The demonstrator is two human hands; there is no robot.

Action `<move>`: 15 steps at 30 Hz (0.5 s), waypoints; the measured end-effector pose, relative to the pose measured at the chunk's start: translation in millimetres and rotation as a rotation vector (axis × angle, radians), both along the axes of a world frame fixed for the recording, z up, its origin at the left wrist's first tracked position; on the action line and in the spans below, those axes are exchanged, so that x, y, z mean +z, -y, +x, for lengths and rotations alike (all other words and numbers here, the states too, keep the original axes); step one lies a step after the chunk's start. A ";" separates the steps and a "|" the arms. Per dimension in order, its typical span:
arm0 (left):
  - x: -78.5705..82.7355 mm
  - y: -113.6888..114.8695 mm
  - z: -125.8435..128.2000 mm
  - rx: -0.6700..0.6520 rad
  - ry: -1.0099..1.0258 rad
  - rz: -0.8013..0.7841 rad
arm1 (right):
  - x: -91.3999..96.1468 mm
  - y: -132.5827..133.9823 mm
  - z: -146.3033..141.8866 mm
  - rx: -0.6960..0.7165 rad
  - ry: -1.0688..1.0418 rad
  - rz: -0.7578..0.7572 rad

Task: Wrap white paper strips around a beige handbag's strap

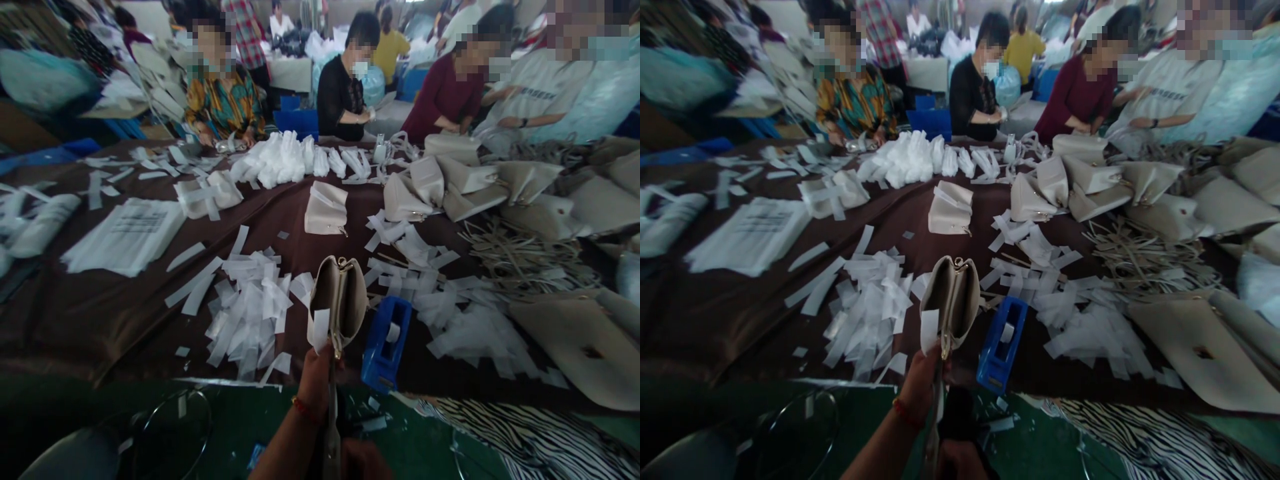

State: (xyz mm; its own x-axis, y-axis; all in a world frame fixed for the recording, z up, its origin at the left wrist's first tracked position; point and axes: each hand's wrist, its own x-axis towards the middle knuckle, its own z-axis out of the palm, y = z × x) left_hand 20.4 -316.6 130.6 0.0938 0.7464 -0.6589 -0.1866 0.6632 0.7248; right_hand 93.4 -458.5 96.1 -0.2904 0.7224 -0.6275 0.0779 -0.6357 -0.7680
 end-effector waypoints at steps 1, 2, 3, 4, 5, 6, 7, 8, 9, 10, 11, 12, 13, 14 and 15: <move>-0.6 -0.8 0.8 -0.001 -0.014 0.019 | -5.1 2.0 -0.1 -0.015 -0.008 0.011; -1.3 -0.7 -0.2 -0.020 -0.021 0.038 | -10.2 3.9 0.4 -0.033 -0.017 0.023; -2.2 0.1 -3.2 -0.059 -0.021 0.053 | -14.7 5.7 1.2 -0.050 -0.024 0.034; -3.6 1.7 -8.1 -0.117 -0.023 0.056 | -18.0 6.9 1.8 -0.067 -0.027 0.043; -5.3 4.1 -14.7 -0.180 -0.026 0.048 | -19.8 7.7 2.0 -0.079 -0.018 0.054; -7.3 7.3 -22.6 -0.235 -0.032 0.027 | -19.6 7.7 1.6 -0.095 -0.017 0.062; -9.3 11.6 -31.3 -0.270 -0.041 -0.003 | -17.4 7.0 0.5 -0.126 -0.042 0.062; -11.1 17.0 -40.5 -0.286 -0.053 -0.033 | -13.3 5.6 -1.2 -0.178 -0.099 0.042; -12.2 23.5 -49.6 -0.290 -0.066 -0.071 | -7.7 3.3 -3.1 -0.239 -0.180 0.007; -12.5 30.9 -58.5 -0.288 -0.078 -0.114 | -1.0 0.3 -4.9 -0.301 -0.268 -0.033; -11.7 39.1 -66.8 -0.291 -0.085 -0.162 | 6.1 -3.4 -6.3 -0.348 -0.339 -0.074; -9.9 47.6 -74.4 -0.296 -0.083 -0.202 | 13.1 -7.7 -7.0 -0.379 -0.373 -0.110; -7.2 56.1 -81.3 -0.299 -0.065 -0.224 | 19.3 -12.4 -7.1 -0.390 -0.366 -0.130; -4.0 64.2 -87.3 -0.299 -0.037 -0.228 | 24.6 -17.5 -6.7 -0.389 -0.337 -0.137; -0.7 71.4 -92.5 -0.296 -0.006 -0.215 | 28.7 -22.9 -6.2 -0.393 -0.295 -0.139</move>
State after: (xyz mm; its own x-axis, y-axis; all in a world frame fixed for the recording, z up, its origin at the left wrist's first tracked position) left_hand -72.2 -388.0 129.9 0.2806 0.5321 -0.7988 0.0407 0.8249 0.5638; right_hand 87.1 -435.6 124.8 -0.1930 0.7283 -0.6576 -0.3947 -0.6711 -0.6275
